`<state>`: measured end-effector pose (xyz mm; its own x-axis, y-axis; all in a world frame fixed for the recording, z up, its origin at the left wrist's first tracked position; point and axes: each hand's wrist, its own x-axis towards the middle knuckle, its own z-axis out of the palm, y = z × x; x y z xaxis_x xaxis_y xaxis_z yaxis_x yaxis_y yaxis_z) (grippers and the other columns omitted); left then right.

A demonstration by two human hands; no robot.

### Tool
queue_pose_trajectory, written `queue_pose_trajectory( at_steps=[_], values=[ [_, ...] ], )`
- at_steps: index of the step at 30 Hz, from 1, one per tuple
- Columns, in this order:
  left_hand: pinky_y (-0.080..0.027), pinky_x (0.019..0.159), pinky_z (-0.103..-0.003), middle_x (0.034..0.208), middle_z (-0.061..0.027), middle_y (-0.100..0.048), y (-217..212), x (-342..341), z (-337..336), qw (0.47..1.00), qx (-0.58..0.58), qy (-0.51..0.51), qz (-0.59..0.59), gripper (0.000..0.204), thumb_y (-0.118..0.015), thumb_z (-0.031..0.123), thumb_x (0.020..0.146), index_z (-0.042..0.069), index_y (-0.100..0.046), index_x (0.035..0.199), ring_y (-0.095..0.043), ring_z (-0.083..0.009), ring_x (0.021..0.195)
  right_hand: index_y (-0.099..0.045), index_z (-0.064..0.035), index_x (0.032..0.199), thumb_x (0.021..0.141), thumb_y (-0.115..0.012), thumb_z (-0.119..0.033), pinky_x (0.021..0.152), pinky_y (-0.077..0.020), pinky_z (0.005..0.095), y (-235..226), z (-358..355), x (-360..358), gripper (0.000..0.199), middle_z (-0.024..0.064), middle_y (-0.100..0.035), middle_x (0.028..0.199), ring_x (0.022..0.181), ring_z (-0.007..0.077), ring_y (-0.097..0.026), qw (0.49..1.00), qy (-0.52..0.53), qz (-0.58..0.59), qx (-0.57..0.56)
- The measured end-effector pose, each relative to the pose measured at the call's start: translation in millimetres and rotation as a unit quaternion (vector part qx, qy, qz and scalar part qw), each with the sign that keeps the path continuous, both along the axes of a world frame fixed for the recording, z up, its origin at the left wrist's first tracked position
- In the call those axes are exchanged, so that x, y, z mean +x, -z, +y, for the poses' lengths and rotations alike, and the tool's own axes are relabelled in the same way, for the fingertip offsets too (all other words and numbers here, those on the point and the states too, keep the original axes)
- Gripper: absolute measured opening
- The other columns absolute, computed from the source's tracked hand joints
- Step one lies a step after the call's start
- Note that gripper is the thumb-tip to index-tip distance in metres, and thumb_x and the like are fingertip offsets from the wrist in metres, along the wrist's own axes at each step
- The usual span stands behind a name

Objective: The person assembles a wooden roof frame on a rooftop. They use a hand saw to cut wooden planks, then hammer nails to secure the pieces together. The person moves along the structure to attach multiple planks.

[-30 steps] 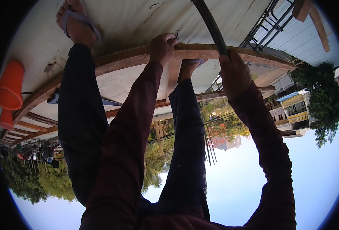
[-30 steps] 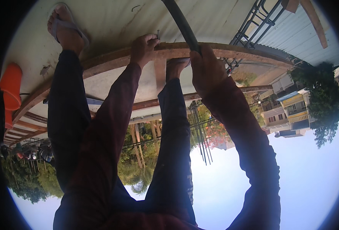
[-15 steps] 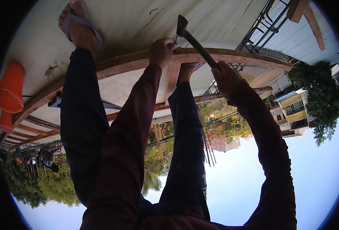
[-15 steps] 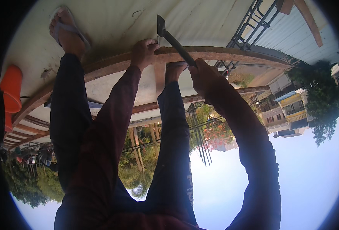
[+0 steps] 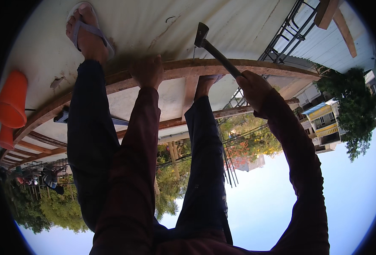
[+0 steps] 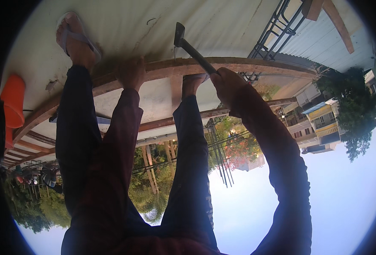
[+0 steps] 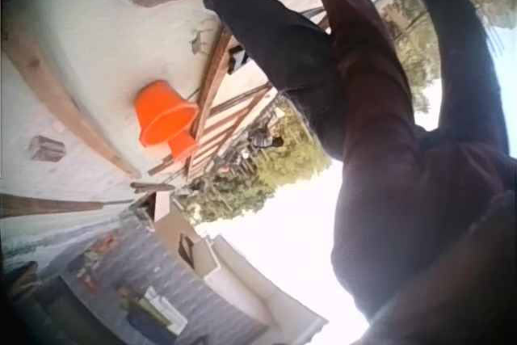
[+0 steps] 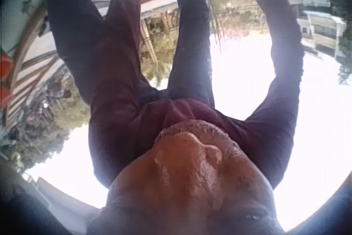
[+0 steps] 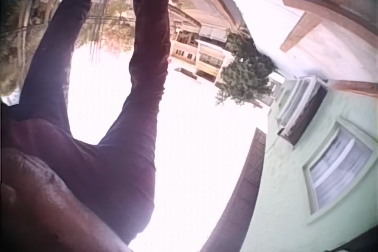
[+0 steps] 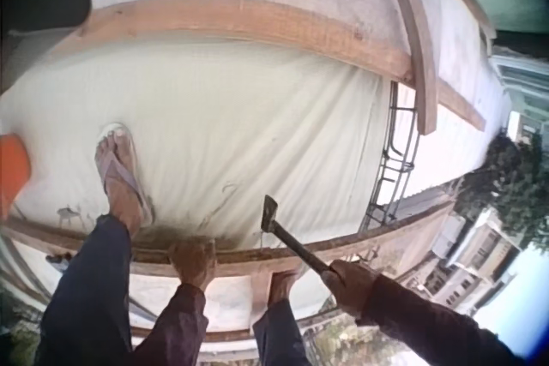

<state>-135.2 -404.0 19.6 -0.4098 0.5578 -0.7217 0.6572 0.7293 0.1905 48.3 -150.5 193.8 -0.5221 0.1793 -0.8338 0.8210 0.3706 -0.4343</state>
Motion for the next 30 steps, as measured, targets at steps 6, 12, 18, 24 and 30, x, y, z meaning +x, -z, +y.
queue_pose_trajectory(
  at_steps=[6,12,18,24,30],
  values=[
    [-0.044,0.085,-0.052,0.085,-0.0152,-0.071,-7.3,1.2,11.2,0.994,-0.096,0.037,0.025,0.050,-0.047,0.046,0.097,0.008,-0.074,0.079,-0.066,-0.0331,0.084,-0.048,-0.0019,0.098,0.096,-0.053,-0.005,0.053,-0.0457,0.0396,-12.5,28.8,-55.8,0.006,0.0160,-0.056,0.094,0.068,0.0296,-0.058,0.972,0.128,0.081,0.179],
    [-0.046,0.088,-0.052,0.094,-0.0179,-0.071,-10.4,-5.2,15.8,0.995,-0.097,0.028,0.011,0.052,-0.043,0.048,0.097,0.007,-0.074,0.089,-0.067,-0.0351,0.089,-0.051,-0.0023,0.099,0.102,-0.046,-0.028,0.073,-0.0464,0.0520,-11.9,0.3,-15.0,0.027,0.0242,-0.060,0.086,0.084,0.0455,-0.061,0.962,0.071,-0.248,-0.091],
    [-0.046,0.089,-0.052,0.099,-0.0188,-0.070,-7.2,-2.1,17.1,0.996,-0.090,0.024,0.006,0.054,-0.041,0.048,0.097,0.005,-0.074,0.094,-0.066,-0.0356,0.093,-0.048,-0.0021,0.095,0.102,-0.045,-0.029,0.058,-0.0454,0.0429,-20.3,38.7,-62.0,0.028,0.0158,-0.052,0.073,0.067,0.0341,-0.055,0.947,0.311,-0.033,0.077],
    [-0.046,0.088,-0.052,0.098,-0.0177,-0.070,-19.9,-2.3,15.8,0.986,-0.166,0.026,-0.018,0.054,-0.040,0.048,0.098,0.006,-0.074,0.093,-0.066,-0.0345,0.093,-0.049,-0.0023,0.097,0.102,-0.045,-0.032,0.060,-0.0435,0.0458,-4.5,-5.2,-0.2,0.031,0.0197,-0.054,0.077,0.072,0.0303,-0.058,0.980,0.067,-0.176,-0.055],
    [-0.049,0.085,-0.050,0.094,-0.0154,-0.072,-8.6,10.0,4.7,0.986,-0.164,0.012,0.032,0.054,-0.041,0.049,0.098,0.008,-0.075,0.092,-0.068,-0.0355,0.089,-0.049,-0.0084,0.088,0.105,-0.045,-0.030,0.040,-0.0275,0.0257,-18.2,28.7,-58.5,0.028,-0.0039,-0.038,0.058,0.046,0.0067,-0.037,0.931,0.365,-0.008,-0.024]
  ],
)
